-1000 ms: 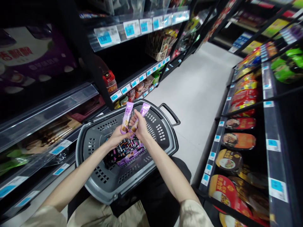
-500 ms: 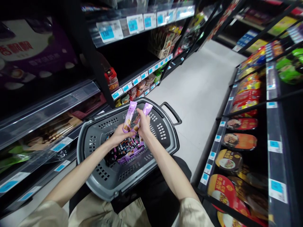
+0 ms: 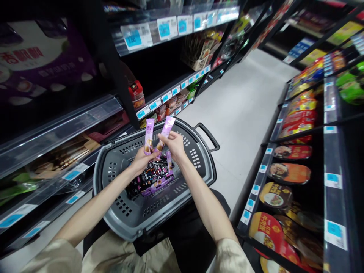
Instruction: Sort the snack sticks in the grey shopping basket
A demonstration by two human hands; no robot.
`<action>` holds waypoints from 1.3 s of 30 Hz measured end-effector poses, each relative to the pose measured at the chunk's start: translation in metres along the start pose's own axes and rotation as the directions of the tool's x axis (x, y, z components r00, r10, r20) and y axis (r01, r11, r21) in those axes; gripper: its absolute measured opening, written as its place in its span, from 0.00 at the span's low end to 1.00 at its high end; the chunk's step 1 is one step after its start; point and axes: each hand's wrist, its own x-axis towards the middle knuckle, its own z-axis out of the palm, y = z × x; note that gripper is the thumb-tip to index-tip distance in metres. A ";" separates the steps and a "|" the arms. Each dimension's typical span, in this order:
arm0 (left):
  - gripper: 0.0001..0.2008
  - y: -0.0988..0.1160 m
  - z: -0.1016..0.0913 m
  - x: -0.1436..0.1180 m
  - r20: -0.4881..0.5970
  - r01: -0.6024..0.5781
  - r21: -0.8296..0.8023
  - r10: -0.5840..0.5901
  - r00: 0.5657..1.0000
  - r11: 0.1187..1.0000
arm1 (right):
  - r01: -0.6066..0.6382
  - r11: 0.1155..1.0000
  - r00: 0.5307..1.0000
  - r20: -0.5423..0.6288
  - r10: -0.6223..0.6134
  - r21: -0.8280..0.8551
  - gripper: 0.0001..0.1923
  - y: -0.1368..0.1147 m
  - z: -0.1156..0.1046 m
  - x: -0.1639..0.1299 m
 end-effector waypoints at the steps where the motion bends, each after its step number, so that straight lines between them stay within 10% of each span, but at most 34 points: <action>1: 0.32 -0.001 0.000 0.000 -0.005 0.002 -0.003 -0.002 1.000 1.000 | -0.005 1.000 1.000 0.016 0.005 -0.007 0.21 0.000 -0.001 0.000; 7: 0.32 -0.004 0.002 0.000 -0.039 0.005 -0.023 -0.006 0.999 1.000 | -0.066 0.993 0.982 0.169 0.081 -0.093 0.22 -0.004 -0.001 -0.001; 39: 0.25 0.002 -0.002 0.007 -0.035 -0.177 0.186 0.187 0.982 0.966 | 0.056 0.998 0.998 0.010 -0.056 0.040 0.19 -0.006 0.013 0.000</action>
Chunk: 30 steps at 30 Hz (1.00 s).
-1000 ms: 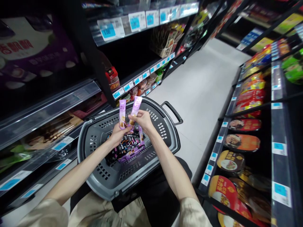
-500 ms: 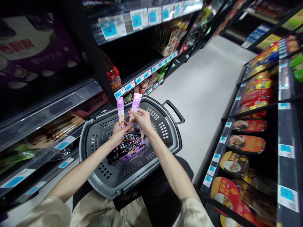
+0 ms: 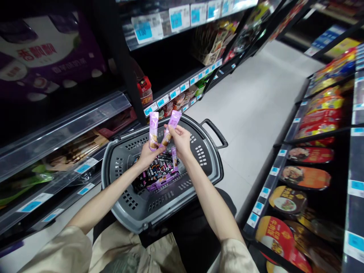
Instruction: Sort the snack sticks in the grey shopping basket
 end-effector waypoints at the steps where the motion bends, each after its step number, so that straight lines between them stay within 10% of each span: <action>1: 0.26 0.000 0.000 0.000 0.013 0.003 -0.001 -0.003 1.000 1.000 | 0.002 1.000 1.000 -0.012 -0.002 0.009 0.18 -0.001 -0.001 0.000; 16: 0.24 -0.004 0.000 0.005 0.091 -0.023 0.068 0.017 0.996 0.997 | -0.046 0.991 0.989 -0.133 0.063 0.123 0.19 -0.006 -0.009 0.010; 30: 0.28 0.001 0.001 0.006 0.142 -0.110 0.091 0.096 0.985 0.990 | -0.078 0.994 0.997 0.001 0.078 -0.083 0.26 0.006 0.004 -0.001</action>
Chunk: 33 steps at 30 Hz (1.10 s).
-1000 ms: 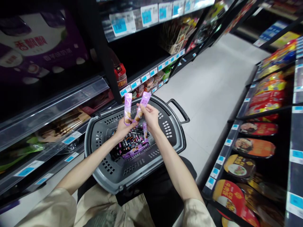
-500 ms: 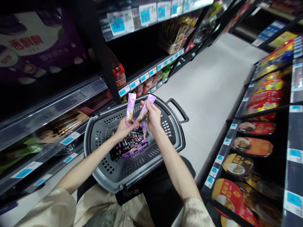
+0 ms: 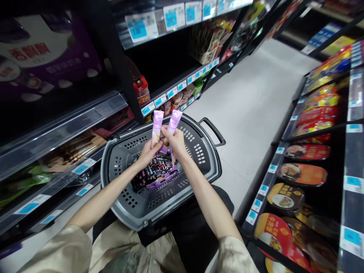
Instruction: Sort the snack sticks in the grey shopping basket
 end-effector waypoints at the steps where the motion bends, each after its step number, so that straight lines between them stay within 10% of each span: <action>1: 0.28 -0.001 -0.001 0.001 -0.013 0.003 0.008 -0.003 1.000 1.000 | 0.008 1.000 1.000 -0.004 -0.008 -0.017 0.26 0.000 -0.001 0.000; 14: 0.29 -0.004 -0.002 0.004 0.045 0.124 -0.098 -0.120 0.992 0.987 | -0.029 0.996 1.000 -0.014 0.028 -0.089 0.24 0.001 -0.004 0.002; 33: 0.27 0.000 -0.006 0.010 -0.072 -0.097 -0.089 0.091 0.993 0.991 | 0.157 0.978 0.980 0.142 -0.137 -0.140 0.26 0.001 0.008 -0.009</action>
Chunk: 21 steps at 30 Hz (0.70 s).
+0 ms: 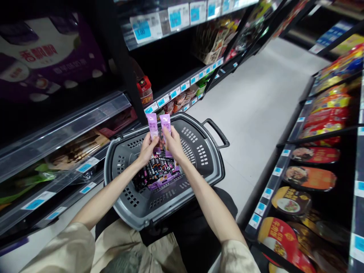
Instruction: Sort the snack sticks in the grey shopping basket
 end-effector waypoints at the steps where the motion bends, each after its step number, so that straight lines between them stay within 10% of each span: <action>1: 0.27 0.001 -0.001 -0.001 -0.017 -0.039 0.045 0.040 0.999 0.998 | 0.057 0.997 0.998 0.008 -0.057 -0.049 0.25 0.000 0.000 -0.001; 7: 0.21 0.008 -0.009 -0.007 -0.073 -0.141 0.402 0.185 0.980 0.905 | 0.218 0.960 0.975 0.012 -0.220 -0.174 0.22 -0.003 -0.001 -0.010; 21: 0.22 0.010 -0.009 -0.009 0.062 -0.168 0.374 0.156 0.986 0.912 | 0.159 0.982 0.987 0.017 -0.158 -0.103 0.18 0.003 -0.003 -0.013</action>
